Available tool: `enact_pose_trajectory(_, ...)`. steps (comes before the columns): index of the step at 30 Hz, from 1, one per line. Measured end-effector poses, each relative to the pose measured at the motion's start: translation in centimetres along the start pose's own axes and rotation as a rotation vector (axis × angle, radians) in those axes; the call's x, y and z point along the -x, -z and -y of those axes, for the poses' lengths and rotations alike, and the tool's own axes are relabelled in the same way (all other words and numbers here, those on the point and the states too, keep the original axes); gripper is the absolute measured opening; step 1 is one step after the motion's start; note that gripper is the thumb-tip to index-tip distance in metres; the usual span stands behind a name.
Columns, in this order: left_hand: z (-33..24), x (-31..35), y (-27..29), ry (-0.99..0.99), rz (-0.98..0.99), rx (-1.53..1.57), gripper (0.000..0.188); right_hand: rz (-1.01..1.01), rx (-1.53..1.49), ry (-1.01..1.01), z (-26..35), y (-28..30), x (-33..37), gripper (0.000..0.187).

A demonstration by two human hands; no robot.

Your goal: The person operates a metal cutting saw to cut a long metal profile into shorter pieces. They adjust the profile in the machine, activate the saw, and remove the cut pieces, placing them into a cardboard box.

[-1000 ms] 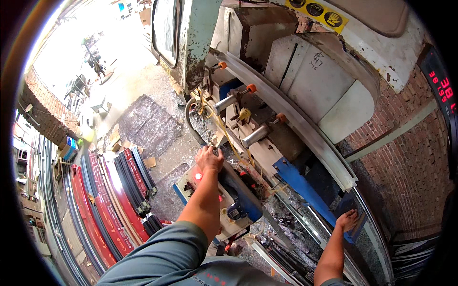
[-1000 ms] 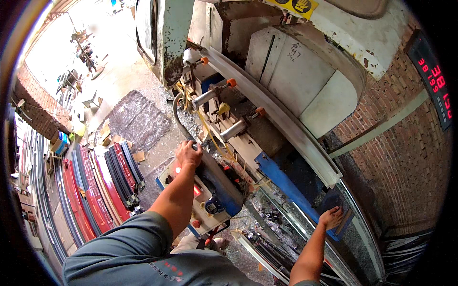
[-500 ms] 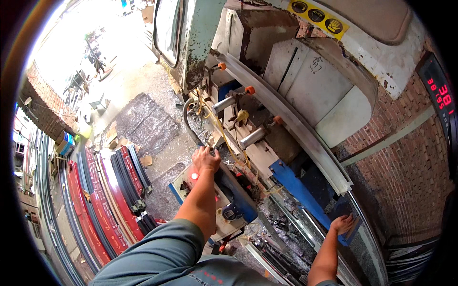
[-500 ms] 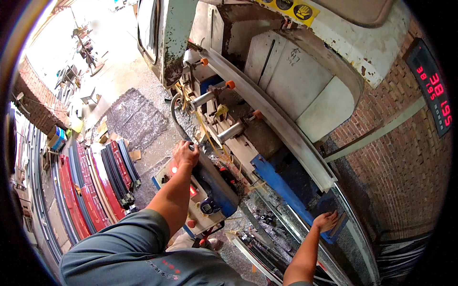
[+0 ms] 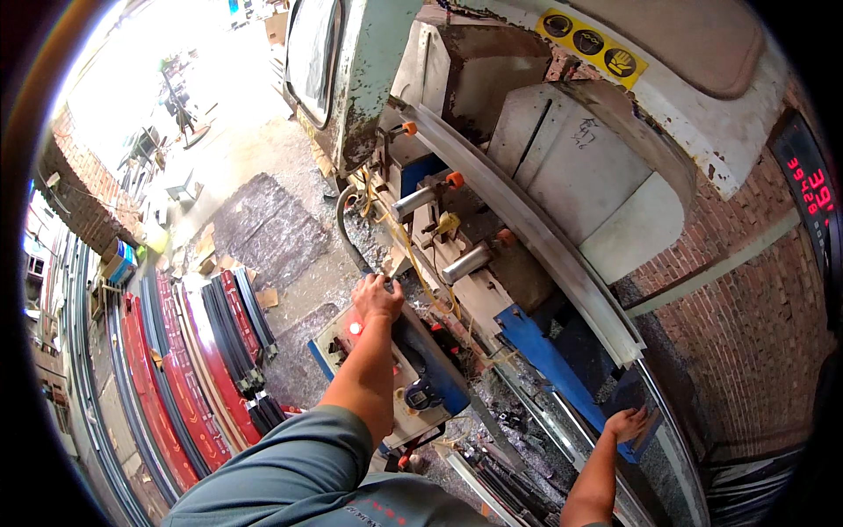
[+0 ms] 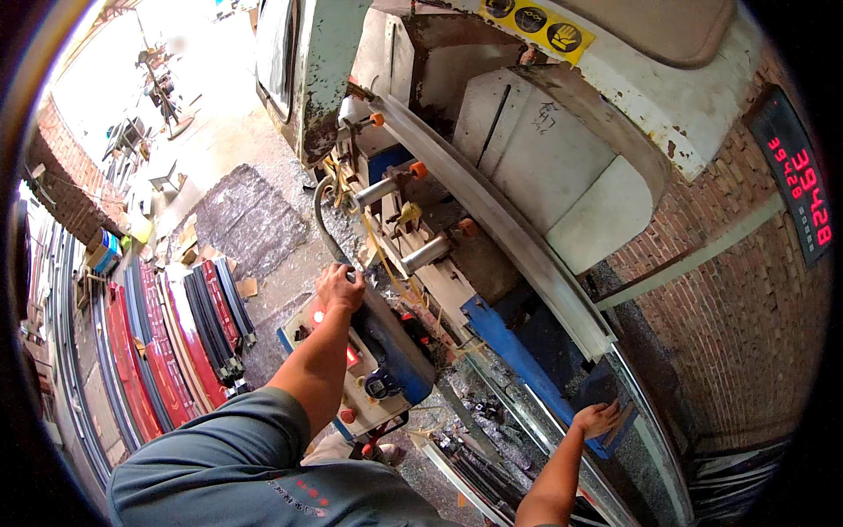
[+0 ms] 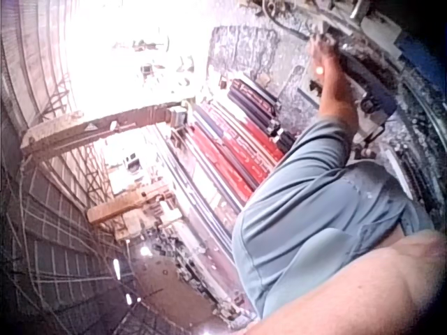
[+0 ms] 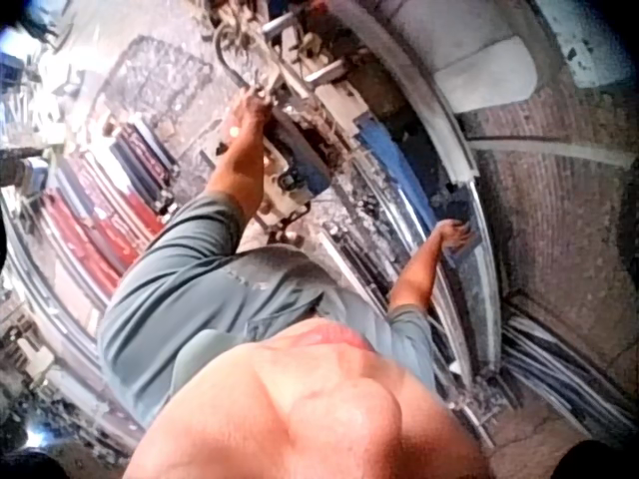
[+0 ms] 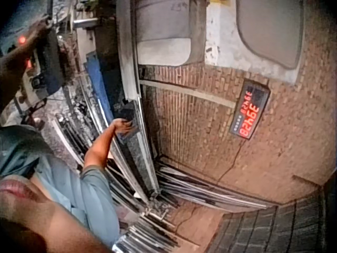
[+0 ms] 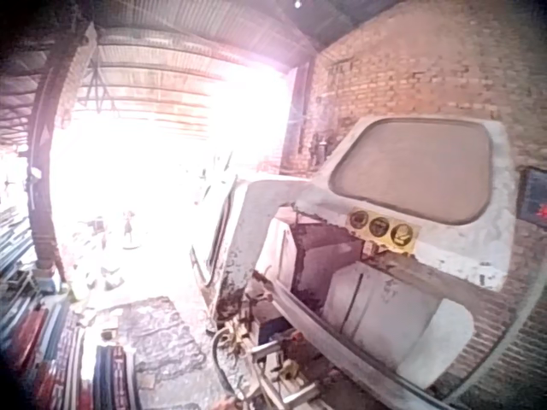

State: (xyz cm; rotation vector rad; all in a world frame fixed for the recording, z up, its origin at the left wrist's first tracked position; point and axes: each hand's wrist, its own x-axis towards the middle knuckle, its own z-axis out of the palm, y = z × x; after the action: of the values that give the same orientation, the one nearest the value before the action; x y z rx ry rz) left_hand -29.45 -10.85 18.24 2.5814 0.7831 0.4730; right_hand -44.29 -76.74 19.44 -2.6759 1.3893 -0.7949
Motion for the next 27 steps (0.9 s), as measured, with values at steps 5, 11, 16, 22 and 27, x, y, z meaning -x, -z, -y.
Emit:
enact_pose_trajectory(5,-0.3,0.0,0.2,0.012,0.021,-0.040,0.036,-0.032,0.002,0.046,-0.5,-0.5,-0.3,0.044)
enact_pose_trajectory(11,-0.6,0.1,0.6,0.011,0.027,-0.013,0.033,-0.034,-0.047,0.001,-0.6,-0.7,-0.1,0.045)
enact_pose_trajectory(16,-0.7,0.0,1.0,0.016,0.032,-0.002,0.032,0.031,-0.063,-0.004,0.3,0.3,0.1,0.046)
enact_pose_trajectory(22,-0.3,0.0,0.4,-0.014,0.032,0.015,0.034,0.064,0.037,0.008,0.6,0.6,-0.1,0.045)
enact_pose_trajectory(27,-0.4,0.0,0.7,0.001,0.065,-0.022,0.035,0.060,-0.009,-0.005,0.7,0.2,0.0,0.046)
